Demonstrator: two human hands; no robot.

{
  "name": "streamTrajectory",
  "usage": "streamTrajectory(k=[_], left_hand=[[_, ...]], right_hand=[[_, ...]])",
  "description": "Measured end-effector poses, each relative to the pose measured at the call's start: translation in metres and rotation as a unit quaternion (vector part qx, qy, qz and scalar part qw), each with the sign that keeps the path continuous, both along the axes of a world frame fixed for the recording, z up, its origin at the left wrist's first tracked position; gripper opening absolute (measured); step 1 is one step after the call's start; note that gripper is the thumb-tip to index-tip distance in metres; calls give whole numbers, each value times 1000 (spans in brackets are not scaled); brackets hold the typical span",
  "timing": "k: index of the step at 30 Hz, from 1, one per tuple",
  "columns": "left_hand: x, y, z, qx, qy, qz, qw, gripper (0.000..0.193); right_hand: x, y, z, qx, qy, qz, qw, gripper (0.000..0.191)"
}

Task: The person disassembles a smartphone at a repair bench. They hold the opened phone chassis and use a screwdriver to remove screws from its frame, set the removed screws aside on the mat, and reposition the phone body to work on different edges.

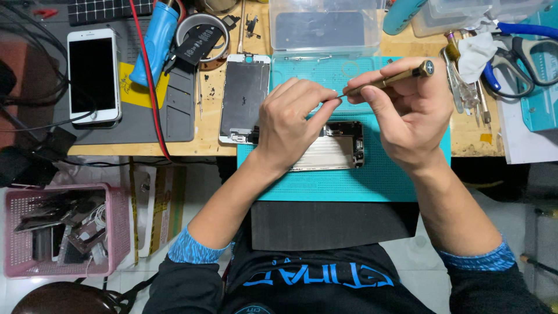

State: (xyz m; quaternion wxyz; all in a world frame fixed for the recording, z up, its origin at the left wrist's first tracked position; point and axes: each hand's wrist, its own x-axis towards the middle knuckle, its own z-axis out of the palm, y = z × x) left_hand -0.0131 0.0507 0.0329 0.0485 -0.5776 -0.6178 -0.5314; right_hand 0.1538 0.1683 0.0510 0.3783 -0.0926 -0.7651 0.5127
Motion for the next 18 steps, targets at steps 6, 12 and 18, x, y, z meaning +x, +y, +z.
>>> streamTrajectory(k=[6, 12, 18], left_hand=[[-3, -2, -2, 6, 8, 14, 1000, 13], [-7, 1, -4, -27, 7, 11, 1000, 8], [0, 6, -3, -68, -35, -48, 996, 20]], right_hand=[[-3, -2, 7, -12, -2, -22, 1000, 28], [2, 2, 12, -13, -9, -41, 999, 25], [7, 2, 9, -19, -4, -37, 999, 26]])
